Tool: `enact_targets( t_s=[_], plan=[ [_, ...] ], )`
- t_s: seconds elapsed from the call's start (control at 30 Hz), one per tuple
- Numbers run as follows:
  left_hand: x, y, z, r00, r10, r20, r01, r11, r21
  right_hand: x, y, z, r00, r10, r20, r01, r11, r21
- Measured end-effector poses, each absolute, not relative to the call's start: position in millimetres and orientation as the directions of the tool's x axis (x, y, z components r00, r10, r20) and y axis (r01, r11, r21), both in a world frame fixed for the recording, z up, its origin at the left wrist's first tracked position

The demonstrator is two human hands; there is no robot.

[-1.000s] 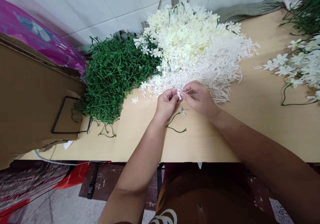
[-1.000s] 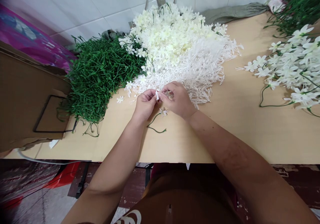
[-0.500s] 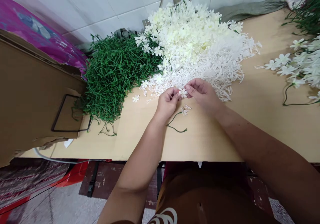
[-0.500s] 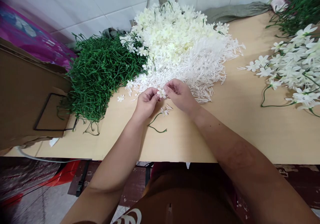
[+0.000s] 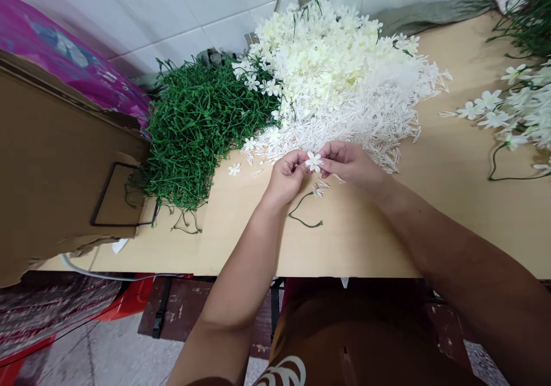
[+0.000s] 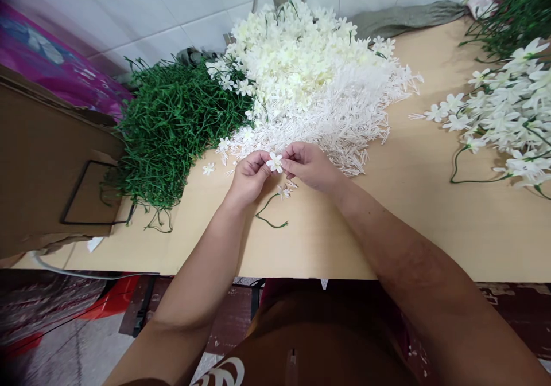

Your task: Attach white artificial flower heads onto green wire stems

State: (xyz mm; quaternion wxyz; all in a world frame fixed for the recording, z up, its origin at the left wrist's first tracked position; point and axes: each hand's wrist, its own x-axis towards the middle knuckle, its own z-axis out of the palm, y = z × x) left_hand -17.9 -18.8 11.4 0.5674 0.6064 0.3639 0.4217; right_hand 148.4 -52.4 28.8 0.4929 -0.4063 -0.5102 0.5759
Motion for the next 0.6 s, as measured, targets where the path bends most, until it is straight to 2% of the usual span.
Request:
enact_targets(
  t_s=[0.23, 0.6],
  plan=[
    [-19.1, -19.2, 13.5, 0.453, 0.883, 0.127, -0.1, -0.091, 0.991, 149.7, -56.6, 33.9, -0.248, 0.968, 0.031, -0.203, -0.021, -0.979],
    [-21.9, -18.2, 13.2, 0.515, 0.85, 0.111, 0.005, -0.133, 0.991, 144.9, -51.3, 24.6, -0.189, 0.977, 0.097, -0.181, 0.063, -0.982]
  ],
)
